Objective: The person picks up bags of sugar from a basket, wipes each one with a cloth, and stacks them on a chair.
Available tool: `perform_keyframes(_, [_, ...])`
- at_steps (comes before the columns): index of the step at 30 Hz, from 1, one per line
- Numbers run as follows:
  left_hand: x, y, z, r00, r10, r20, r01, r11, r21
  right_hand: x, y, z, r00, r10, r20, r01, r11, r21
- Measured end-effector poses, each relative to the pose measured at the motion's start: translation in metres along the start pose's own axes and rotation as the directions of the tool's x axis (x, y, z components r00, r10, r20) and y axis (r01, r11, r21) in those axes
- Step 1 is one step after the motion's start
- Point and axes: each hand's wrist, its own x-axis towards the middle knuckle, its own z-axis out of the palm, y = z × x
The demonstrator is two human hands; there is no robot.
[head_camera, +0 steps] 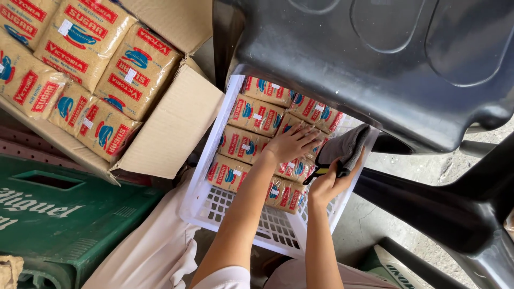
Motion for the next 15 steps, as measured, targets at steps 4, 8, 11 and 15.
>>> perform_keyframes(4, [-0.002, -0.001, -0.011, 0.999, 0.052, -0.001, -0.052, 0.995, -0.082, -0.003, -0.026, -0.002, 0.984, -0.168, 0.06, 0.168, 0.986, 0.005])
perform_keyframes(8, [-0.002, 0.006, -0.006, 0.996, 0.093, 0.0, -0.092, 0.988, -0.123, -0.005, -0.034, -0.007, 0.993, -0.117, 0.02, 0.115, 0.989, 0.096])
perform_keyframes(11, [-0.007, 0.015, -0.076, 0.984, -0.124, 0.131, 0.17, 0.88, -0.444, -0.004, -0.044, -0.018, 0.994, -0.107, -0.004, 0.106, 0.974, 0.203])
perform_keyframes(15, [-0.015, 0.031, -0.122, 0.865, -0.422, 0.272, 0.423, 0.321, -0.847, -0.001, -0.052, -0.038, 0.992, -0.115, -0.052, 0.123, 0.969, 0.216])
